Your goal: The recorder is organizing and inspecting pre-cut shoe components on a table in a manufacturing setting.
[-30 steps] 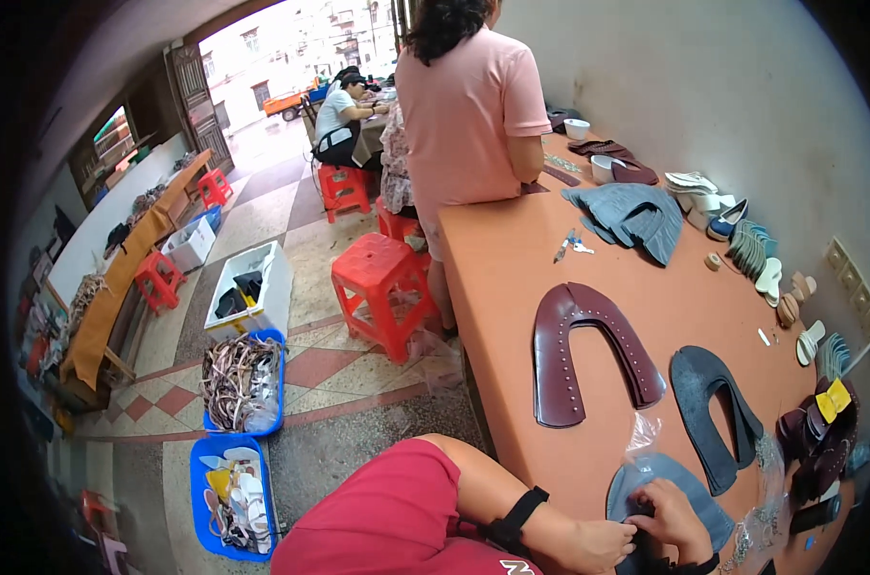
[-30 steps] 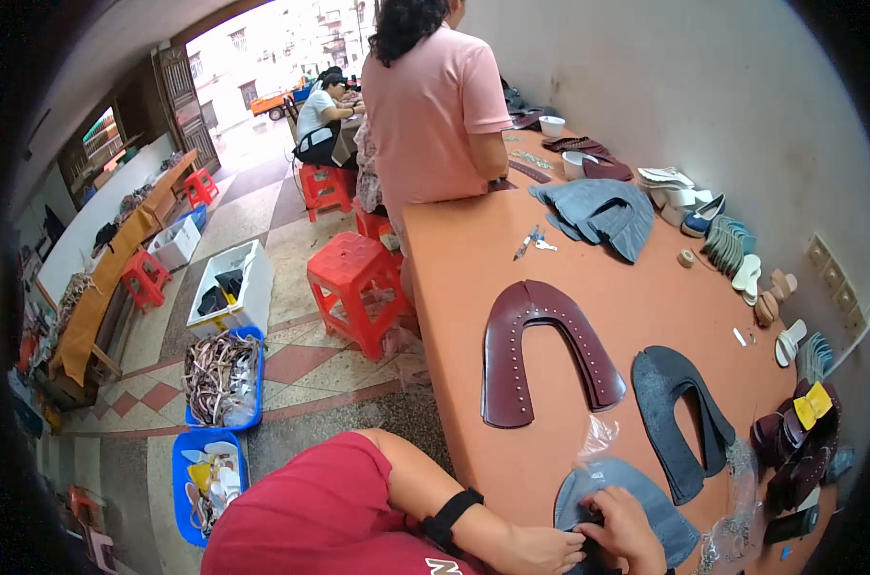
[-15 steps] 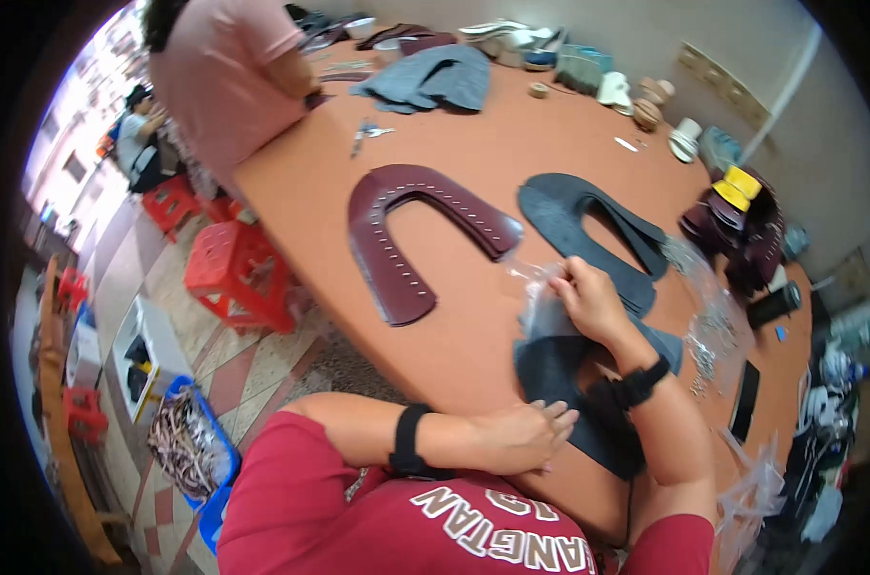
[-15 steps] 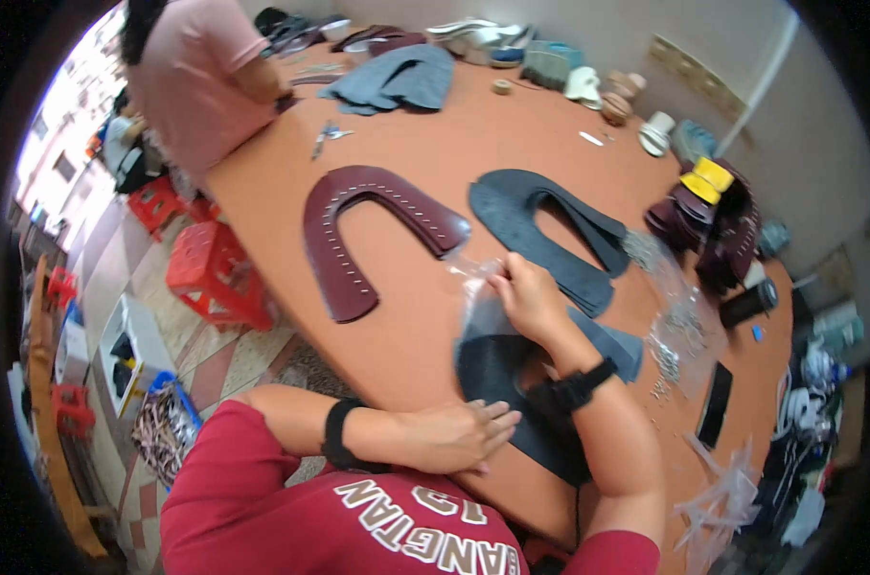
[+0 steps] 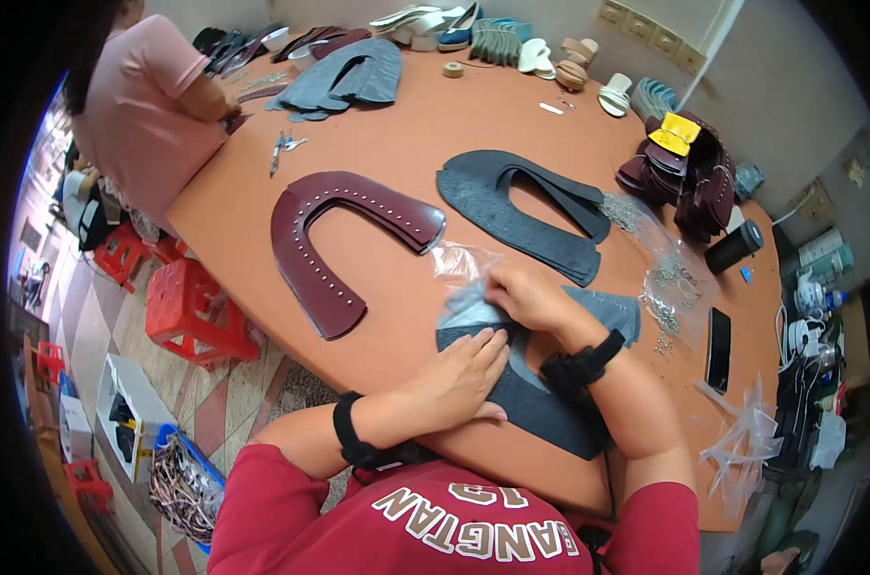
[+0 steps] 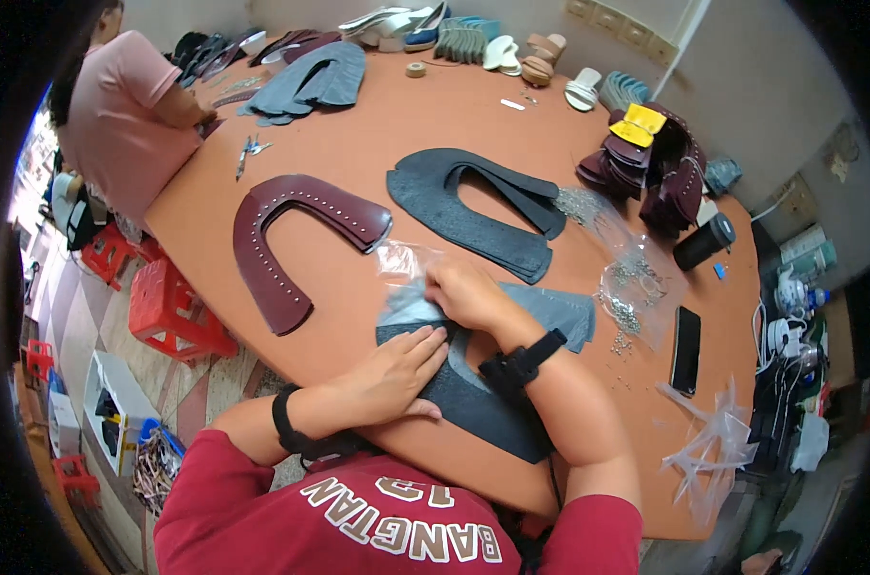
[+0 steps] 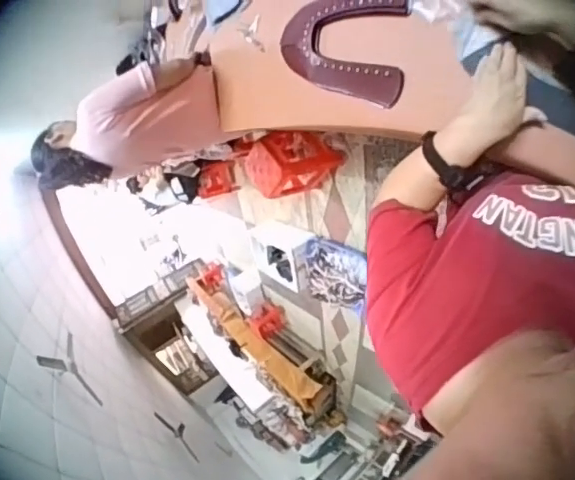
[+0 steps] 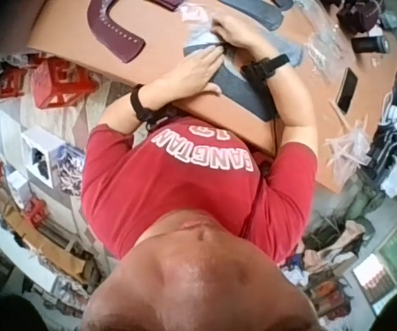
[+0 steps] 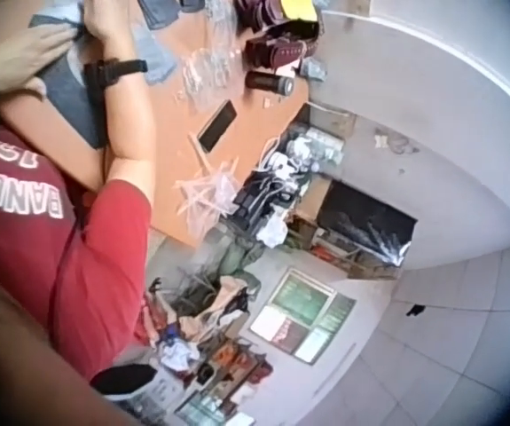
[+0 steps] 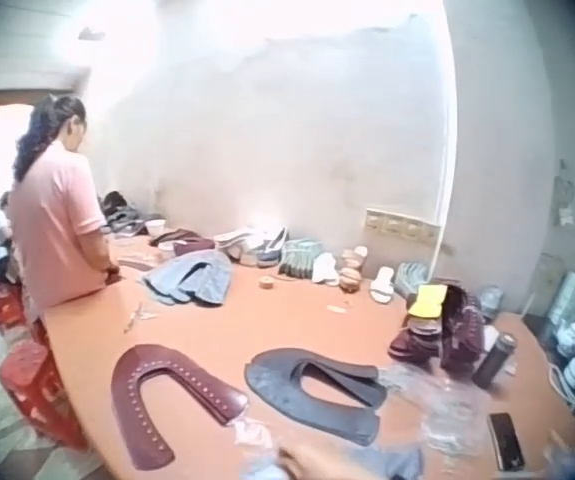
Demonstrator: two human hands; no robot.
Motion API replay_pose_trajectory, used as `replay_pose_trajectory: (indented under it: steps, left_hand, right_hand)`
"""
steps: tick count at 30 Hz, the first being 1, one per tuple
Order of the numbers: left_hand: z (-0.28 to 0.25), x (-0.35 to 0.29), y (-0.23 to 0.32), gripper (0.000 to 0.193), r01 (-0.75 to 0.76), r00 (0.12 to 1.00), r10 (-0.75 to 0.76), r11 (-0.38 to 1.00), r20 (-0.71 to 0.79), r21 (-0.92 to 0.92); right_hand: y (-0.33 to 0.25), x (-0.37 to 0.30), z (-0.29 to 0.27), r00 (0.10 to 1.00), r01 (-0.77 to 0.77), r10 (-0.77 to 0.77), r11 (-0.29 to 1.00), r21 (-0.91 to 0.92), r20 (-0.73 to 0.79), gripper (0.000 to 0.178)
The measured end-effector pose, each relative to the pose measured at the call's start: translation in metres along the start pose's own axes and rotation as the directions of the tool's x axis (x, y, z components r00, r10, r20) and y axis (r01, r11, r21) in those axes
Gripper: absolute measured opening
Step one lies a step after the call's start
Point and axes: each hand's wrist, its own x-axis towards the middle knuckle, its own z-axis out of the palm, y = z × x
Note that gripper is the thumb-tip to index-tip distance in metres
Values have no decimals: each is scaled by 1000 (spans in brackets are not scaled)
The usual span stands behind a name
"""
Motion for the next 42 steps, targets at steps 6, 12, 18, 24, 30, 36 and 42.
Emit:
replay_pose_trajectory:
  steps: [6, 12, 18, 24, 30, 36, 42]
  left_hand:
    - [-8, 7, 1, 78, 6, 1000, -6, 1000, 18, 0]
    - [-15, 18, -4, 79, 42, 998, -40, 998, -38, 52]
    - [-23, 25, 1, 85, 135, 969, -145, 989, 200, 65]
    - [-13, 27, -4, 88, 49, 996, -67, 965, 63, 258]
    - [-16, 20, 0, 87, 139, 983, -164, 958, 82, 249]
    - [-17, 19, -1, 88, 157, 978, -186, 953, 93, 259]
    - [-21, 21, 1, 87, 158, 974, -195, 949, 117, 271]
  right_hand:
    - [33, -3, -15, 695, -153, 151, 986, 61, -703, 11]
    - [18, -26, -22, 900, 35, 404, 305, 952, -163, 8]
    - [22, -40, -7, 954, 33, 25, 982, 187, -299, 27]
    - [32, -49, -14, 854, -150, 103, 987, -52, -510, 13]
    - [62, -133, -65, 738, -272, 295, 953, 132, -607, 12]
    - [85, -274, -115, 374, -353, 537, 836, 420, -756, 13]
    - [113, -469, -148, -186, -331, 445, 811, 483, -876, 15]
